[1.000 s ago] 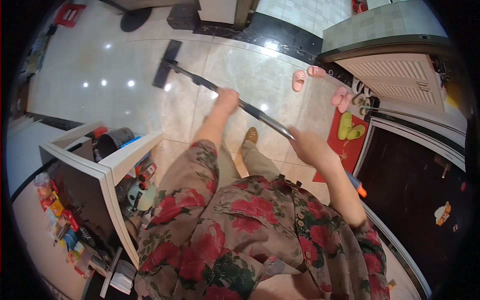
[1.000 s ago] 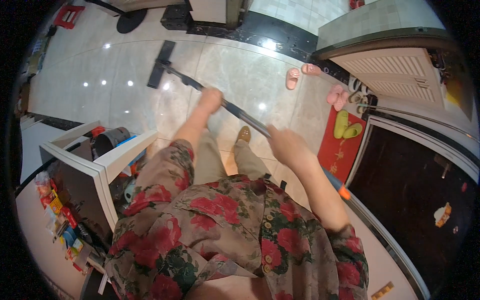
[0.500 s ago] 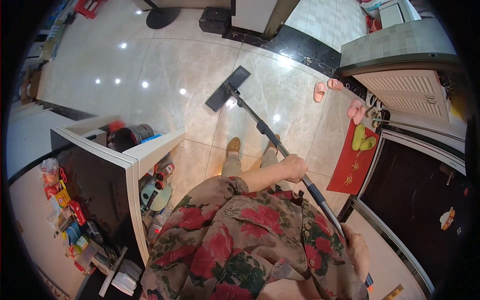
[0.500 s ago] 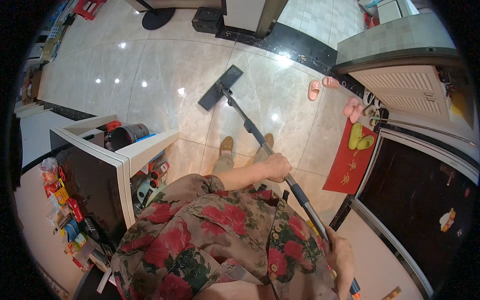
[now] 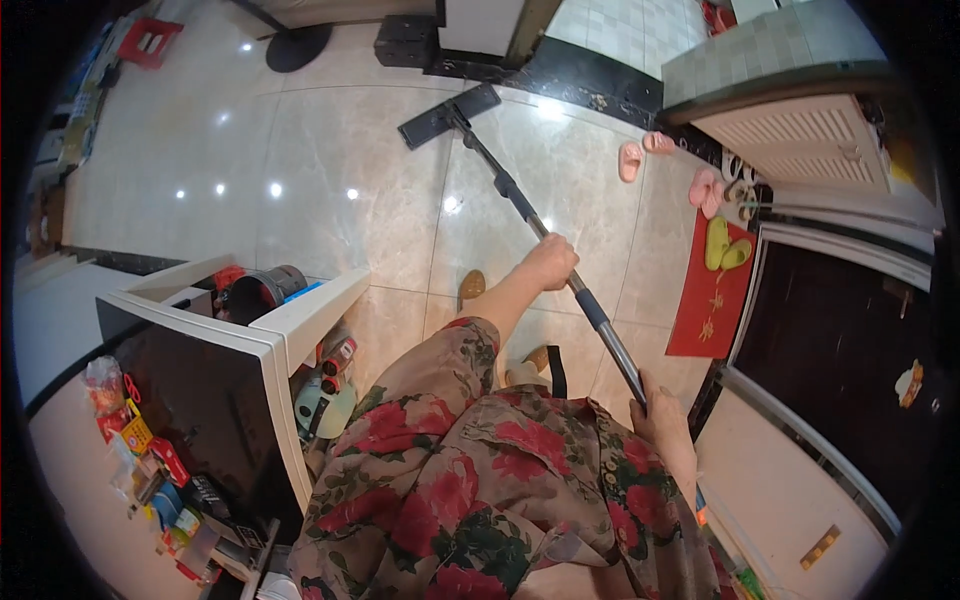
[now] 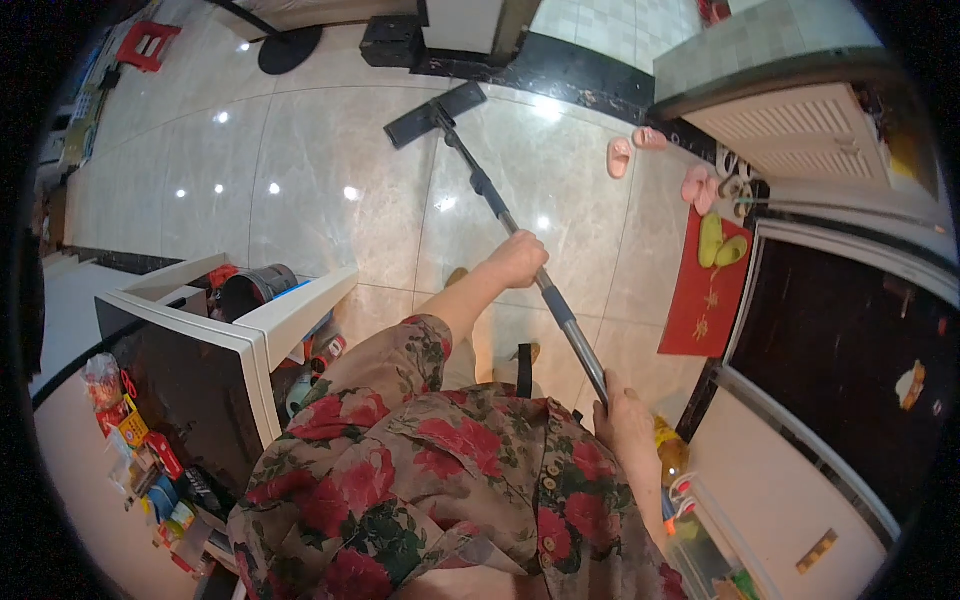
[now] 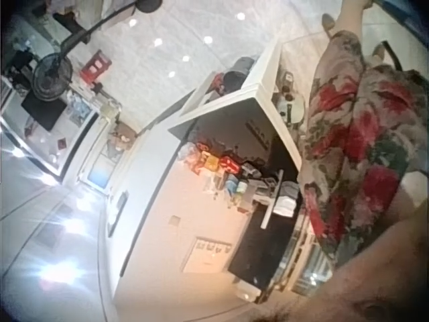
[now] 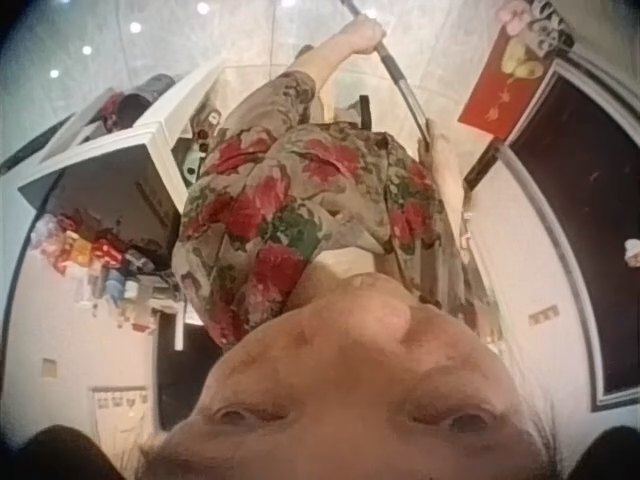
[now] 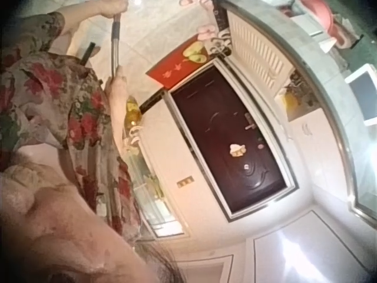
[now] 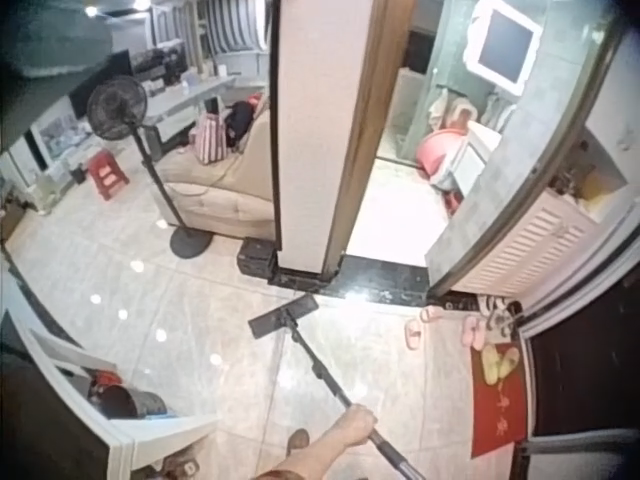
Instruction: Mopping the tiled floor of a residence, including the living area and bathroom.
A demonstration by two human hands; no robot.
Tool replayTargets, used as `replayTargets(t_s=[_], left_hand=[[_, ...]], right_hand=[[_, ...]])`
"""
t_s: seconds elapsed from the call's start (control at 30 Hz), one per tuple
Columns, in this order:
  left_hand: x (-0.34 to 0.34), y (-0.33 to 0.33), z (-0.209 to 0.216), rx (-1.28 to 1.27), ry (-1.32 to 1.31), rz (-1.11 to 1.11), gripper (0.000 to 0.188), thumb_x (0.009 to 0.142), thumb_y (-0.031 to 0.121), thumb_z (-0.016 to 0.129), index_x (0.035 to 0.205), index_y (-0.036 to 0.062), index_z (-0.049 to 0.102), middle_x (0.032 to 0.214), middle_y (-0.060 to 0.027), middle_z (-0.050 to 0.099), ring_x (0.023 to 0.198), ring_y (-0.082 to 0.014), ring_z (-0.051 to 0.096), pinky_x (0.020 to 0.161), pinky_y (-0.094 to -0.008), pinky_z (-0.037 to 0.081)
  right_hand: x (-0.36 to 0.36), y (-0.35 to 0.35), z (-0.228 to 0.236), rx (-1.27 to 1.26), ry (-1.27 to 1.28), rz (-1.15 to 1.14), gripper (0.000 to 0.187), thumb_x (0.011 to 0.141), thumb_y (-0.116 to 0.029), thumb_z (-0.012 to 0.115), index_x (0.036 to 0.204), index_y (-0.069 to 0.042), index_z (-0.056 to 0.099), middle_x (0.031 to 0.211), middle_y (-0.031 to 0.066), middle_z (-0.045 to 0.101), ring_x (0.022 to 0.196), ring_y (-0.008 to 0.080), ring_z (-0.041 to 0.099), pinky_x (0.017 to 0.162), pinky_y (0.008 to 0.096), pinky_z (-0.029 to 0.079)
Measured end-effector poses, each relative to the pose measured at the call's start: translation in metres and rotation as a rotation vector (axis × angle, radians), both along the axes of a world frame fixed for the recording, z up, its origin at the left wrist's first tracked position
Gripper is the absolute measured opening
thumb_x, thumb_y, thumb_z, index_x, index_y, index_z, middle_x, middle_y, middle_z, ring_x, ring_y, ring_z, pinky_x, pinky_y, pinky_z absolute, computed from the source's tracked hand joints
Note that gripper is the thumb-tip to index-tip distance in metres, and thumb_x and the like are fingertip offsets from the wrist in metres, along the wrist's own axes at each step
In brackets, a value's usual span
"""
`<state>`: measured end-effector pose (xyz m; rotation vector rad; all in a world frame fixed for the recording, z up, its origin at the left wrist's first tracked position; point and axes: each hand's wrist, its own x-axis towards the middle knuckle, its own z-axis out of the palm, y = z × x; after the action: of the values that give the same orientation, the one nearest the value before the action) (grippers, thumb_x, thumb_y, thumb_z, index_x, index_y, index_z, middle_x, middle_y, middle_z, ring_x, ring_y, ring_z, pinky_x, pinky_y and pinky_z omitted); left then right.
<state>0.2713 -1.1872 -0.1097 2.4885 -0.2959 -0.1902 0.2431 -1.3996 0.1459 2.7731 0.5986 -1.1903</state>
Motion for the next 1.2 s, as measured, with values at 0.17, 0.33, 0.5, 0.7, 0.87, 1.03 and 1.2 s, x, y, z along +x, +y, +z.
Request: replayTargets(t_s=[0.17,0.33,0.5,0.7,0.87,1.03,1.2], left_hand=[[-0.004,-0.008,-0.002,0.164,0.142,-0.085,0.01,0.061,0.015,0.064,0.068,0.008,0.065,0.074,-0.0102,0.062,0.079,-0.027,0.059,0.076,-0.0366,0.044],[-0.05,-0.11,-0.001,0.143,0.262,-0.319,0.008,0.06,0.016,0.063,0.065,0.0104,0.066,0.067,-0.0099,0.063,0.068,-0.0279,0.062,0.063,-0.0378,0.049],[-0.119,-0.222,0.036,-0.066,0.326,-0.463,0.01,0.058,0.017,0.064,0.064,0.009,0.065,0.067,-0.0122,0.063,0.069,-0.0297,0.062,0.065,-0.04,0.049],[-0.111,-0.246,0.05,-0.007,0.296,-0.309,0.013,0.062,0.02,0.063,0.065,0.0074,0.065,0.067,-0.0141,0.062,0.068,-0.0326,0.061,0.063,-0.0398,0.05],[-0.108,-0.186,0.024,0.124,0.265,-0.095,0.014,0.061,0.02,0.064,0.065,0.0062,0.064,0.068,-0.0153,0.062,0.069,-0.0325,0.061,0.063,-0.0409,0.05],[-0.12,-0.158,-0.012,0.186,0.259,0.055,0.013,0.062,0.019,0.061,0.065,0.0073,0.065,0.069,-0.0143,0.063,0.069,-0.0308,0.062,0.064,-0.0397,0.049],[-0.13,-0.231,0.007,0.054,0.296,-0.124,0.007,0.061,0.014,0.061,0.061,0.0076,0.064,0.066,-0.0134,0.062,0.067,-0.0306,0.061,0.06,-0.0408,0.05]], right_hand=[[-0.017,-0.018,-0.016,0.004,0.025,-0.005,0.056,0.077,-0.012,0.056,0.129,-0.009,0.036,0.079,0.0232,0.058,0.074,0.0401,0.056,0.065,0.0477,0.044],[-0.091,-0.187,-0.04,0.182,0.273,-0.281,0.054,0.078,-0.008,0.055,0.129,-0.009,0.036,0.083,0.026,0.056,0.076,0.0382,0.058,0.065,0.0432,0.045],[-0.128,-0.246,0.032,0.203,0.289,-0.414,0.05,0.076,-0.005,0.054,0.125,-0.011,0.043,0.081,0.0259,0.057,0.076,0.0386,0.058,0.063,0.0423,0.044],[-0.099,-0.228,0.083,0.096,0.134,-0.254,0.041,0.075,-0.005,0.054,0.115,-0.011,0.049,0.075,0.0248,0.056,0.072,0.0409,0.055,0.061,0.0451,0.043],[-0.064,-0.203,0.039,0.184,0.084,0.054,0.04,0.076,-0.009,0.055,0.115,-0.01,0.047,0.077,0.0244,0.056,0.075,0.0411,0.055,0.064,0.0472,0.043],[-0.052,-0.176,-0.001,0.114,0.092,0.16,0.041,0.078,-0.011,0.054,0.118,-0.011,0.044,0.083,0.0233,0.057,0.078,0.0411,0.055,0.067,0.0476,0.043],[-0.059,-0.224,0.049,0.034,0.21,0.051,0.044,0.077,-0.01,0.056,0.12,-0.008,0.045,0.082,0.0227,0.057,0.08,0.0387,0.056,0.068,0.0457,0.043]])
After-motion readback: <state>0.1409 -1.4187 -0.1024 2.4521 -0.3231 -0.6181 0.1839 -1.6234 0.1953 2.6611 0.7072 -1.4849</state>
